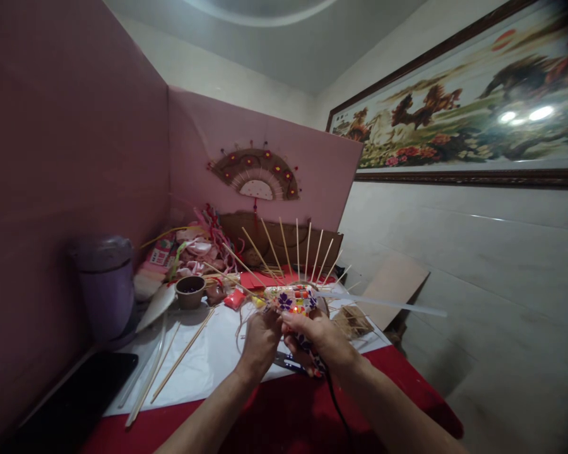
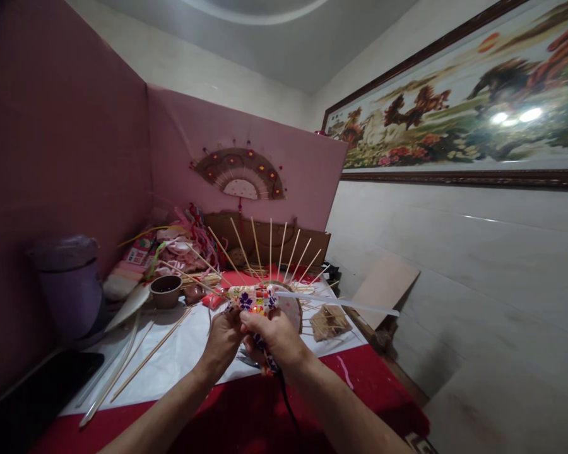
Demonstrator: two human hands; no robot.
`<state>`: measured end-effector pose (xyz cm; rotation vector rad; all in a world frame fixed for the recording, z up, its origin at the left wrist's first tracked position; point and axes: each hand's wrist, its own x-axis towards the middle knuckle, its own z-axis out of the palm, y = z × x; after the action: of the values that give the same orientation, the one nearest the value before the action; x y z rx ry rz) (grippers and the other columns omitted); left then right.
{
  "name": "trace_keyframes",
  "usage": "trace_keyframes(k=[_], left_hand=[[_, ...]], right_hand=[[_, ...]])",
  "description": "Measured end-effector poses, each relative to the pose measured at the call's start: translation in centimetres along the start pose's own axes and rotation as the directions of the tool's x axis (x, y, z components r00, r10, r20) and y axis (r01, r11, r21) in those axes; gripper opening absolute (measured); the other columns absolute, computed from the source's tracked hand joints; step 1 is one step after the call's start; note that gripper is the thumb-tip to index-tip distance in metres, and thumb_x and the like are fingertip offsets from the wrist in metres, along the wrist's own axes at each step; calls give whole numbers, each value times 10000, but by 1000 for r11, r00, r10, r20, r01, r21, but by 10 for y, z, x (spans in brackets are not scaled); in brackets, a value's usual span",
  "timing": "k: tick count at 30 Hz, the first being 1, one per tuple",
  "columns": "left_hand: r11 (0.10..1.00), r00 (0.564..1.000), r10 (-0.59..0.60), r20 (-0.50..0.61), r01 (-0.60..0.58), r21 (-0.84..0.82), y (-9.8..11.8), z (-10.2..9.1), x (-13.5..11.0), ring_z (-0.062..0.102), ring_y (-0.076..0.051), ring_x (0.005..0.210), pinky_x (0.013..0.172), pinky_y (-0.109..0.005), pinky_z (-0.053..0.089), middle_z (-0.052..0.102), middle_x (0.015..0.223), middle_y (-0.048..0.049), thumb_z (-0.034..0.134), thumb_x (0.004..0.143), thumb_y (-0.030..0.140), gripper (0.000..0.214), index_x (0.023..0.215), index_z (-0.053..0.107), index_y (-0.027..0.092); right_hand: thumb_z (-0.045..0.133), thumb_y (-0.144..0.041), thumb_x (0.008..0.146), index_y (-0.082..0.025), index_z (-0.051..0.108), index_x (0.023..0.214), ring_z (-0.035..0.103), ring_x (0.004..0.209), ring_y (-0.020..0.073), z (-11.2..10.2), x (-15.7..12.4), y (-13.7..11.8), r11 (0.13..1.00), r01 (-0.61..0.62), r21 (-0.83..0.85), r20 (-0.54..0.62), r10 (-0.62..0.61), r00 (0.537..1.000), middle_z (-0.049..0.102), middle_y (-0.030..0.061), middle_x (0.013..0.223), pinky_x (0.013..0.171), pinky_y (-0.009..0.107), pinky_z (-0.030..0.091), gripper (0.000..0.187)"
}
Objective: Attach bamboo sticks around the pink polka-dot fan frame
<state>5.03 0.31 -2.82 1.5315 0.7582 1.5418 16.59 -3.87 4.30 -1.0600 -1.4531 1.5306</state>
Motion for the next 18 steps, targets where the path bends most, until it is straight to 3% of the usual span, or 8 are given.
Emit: trace_keyframes(k=[5, 12, 18], left_hand=[[995, 1000, -11, 6, 12, -102, 0, 1, 0, 574, -169, 661, 633, -250, 447, 684, 742, -60, 627, 715, 392, 275, 813, 698, 145], [979, 997, -83, 8, 83, -185, 5, 5, -1, 531, -138, 488, 515, -239, 427, 634, 546, -32, 648, 684, 430, 316, 737, 690, 121], [984, 994, -104, -34, 98, -148, 5, 5, -1, 516, -127, 472, 515, -232, 416, 616, 509, -23, 658, 676, 420, 301, 646, 684, 122]], right_hand=[[568, -507, 711, -149, 518, 692, 364, 275, 41, 0, 1, 2, 1000, 8, 16, -16, -8, 1000, 513, -41, 460, 278, 164, 252, 362], [558, -506, 714, -146, 515, 703, 367, 269, 48, -1, 3, 4, 999, 38, 19, -1, -38, 999, 504, -41, 456, 263, 162, 234, 362], [588, -485, 700, -136, 528, 648, 366, 295, 38, 1, 5, 4, 999, 34, 34, -33, -33, 999, 496, -38, 424, 318, 166, 253, 358]])
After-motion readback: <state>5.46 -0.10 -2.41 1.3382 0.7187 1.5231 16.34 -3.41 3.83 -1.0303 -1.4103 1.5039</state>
